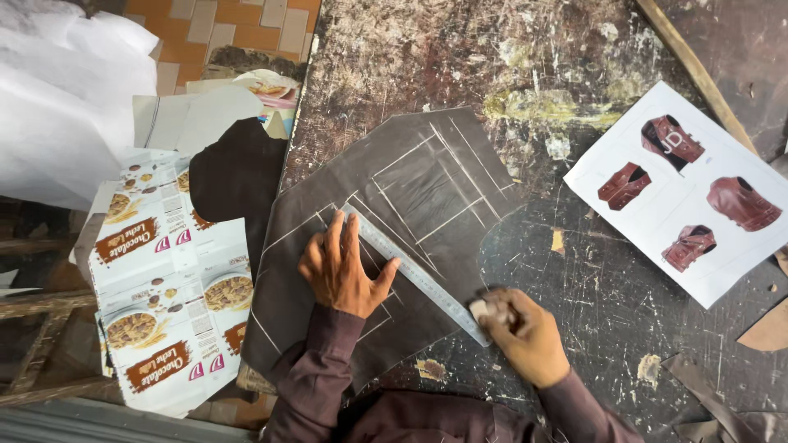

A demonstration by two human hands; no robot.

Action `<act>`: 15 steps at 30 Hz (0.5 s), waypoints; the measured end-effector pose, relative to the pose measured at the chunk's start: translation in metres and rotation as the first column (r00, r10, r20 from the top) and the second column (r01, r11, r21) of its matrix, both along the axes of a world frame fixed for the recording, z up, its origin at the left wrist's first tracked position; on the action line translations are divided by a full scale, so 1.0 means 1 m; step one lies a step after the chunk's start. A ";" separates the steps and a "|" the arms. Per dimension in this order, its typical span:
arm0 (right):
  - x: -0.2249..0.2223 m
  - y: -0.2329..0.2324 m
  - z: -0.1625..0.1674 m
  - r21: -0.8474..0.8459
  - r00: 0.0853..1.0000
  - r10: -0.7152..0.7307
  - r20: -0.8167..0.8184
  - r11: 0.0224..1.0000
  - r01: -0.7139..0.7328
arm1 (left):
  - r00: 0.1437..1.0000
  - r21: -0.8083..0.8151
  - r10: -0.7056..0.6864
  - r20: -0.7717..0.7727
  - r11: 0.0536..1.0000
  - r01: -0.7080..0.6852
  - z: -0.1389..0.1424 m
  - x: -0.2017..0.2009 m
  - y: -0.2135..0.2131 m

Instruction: The person uses a metal ruler and chalk to draw straight lines on a large sheet of dark paper, referencing a printed image of a leather vest. They briefly handle a black leather jacket with another person before returning to mark the paper.

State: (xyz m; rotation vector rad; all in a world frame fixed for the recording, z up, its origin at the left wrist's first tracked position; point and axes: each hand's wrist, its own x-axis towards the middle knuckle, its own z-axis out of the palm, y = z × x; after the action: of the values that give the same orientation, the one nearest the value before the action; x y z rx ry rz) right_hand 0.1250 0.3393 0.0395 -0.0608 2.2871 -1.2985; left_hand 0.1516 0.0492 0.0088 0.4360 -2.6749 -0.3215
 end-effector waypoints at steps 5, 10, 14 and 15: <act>-0.047 -0.037 0.012 0.072 0.807 0.369 -0.461 0.922 -0.380 | 1.000 -0.005 0.023 -0.001 1.000 -0.023 -0.003 0.002 0.002; -0.074 -0.073 0.013 0.097 0.549 0.466 -0.693 0.816 -0.570 | 0.999 0.035 0.018 0.032 0.999 -0.019 -0.002 0.005 -0.002; -0.081 -0.089 0.008 0.137 0.474 0.516 -0.714 0.766 -0.628 | 0.999 0.018 0.048 0.022 0.999 -0.048 -0.003 0.007 -0.005; -0.081 -0.089 0.008 0.147 0.466 0.521 -0.715 0.764 -0.628 | 0.998 0.003 0.054 0.041 0.999 -0.054 -0.003 0.008 -0.006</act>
State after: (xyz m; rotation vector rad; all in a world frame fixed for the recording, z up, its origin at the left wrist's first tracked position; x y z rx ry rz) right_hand 0.0439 0.2505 0.0470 -1.5478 2.3728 -1.1345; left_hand 0.1600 0.0428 0.0060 0.5205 -2.6970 -0.3057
